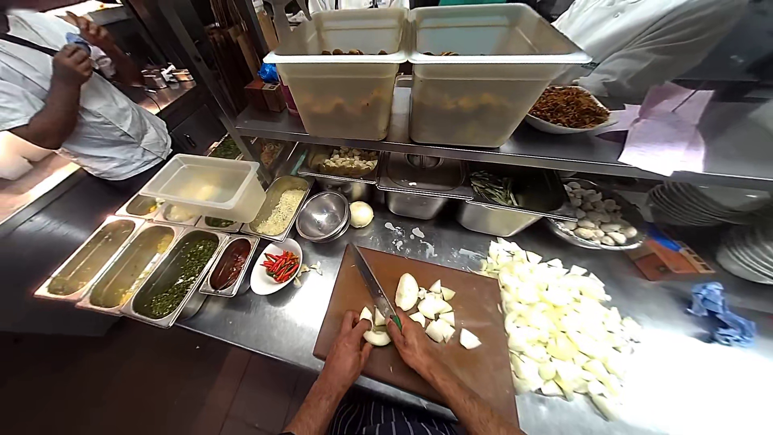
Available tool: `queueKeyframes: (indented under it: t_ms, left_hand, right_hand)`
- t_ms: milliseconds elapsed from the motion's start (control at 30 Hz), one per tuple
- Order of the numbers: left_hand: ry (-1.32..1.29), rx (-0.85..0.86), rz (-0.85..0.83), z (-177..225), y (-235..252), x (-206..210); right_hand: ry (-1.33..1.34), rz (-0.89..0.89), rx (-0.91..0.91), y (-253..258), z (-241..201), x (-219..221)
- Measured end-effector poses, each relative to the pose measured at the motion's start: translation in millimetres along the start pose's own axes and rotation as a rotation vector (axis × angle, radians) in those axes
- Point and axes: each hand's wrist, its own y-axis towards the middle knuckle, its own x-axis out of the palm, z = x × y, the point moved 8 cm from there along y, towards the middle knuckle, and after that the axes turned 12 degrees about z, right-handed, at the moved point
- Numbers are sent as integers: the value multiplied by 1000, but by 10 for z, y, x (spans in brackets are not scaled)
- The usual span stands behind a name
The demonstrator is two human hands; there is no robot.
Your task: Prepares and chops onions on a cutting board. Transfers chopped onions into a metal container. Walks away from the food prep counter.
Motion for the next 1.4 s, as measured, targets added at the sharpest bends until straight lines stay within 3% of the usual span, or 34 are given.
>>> queueKeyframes:
  t_ms: [200,367,467,567,700,867,1100,1233,1400]
  left_hand:
    - [206,112,24,26,-193,-98]
    - [350,400,-347,195,151,-48]
    - [374,394,-509,119,235,-64]
    - [325,281,-545,66,95,-71]
    - [223,12,-397,140,-57,42]
    - [314,-158,-334,485,13,226]
    - [361,-158,-279,526,-24,356]
    - [290,-156,-242,488,-83,346]
    - [122,-65,-199,334,-48,232]
  right_hand:
    - [118,165,59,20,-32,-409]
    - [-50,-37,34,-223,37,-521]
    - [-274,-254,1,-533,75,-461]
    - [-411,-253,6,-653,200,-459]
    - [-463,-162,111,-687,255,-691]
    - [-487,-215,50,-1024,-10,-735]
    - [-556,-306,163,-1091,-55,-631]
    - [-456,-185,90,-860,213,-327]
    - [-351,-179,23,-854,158,-507]
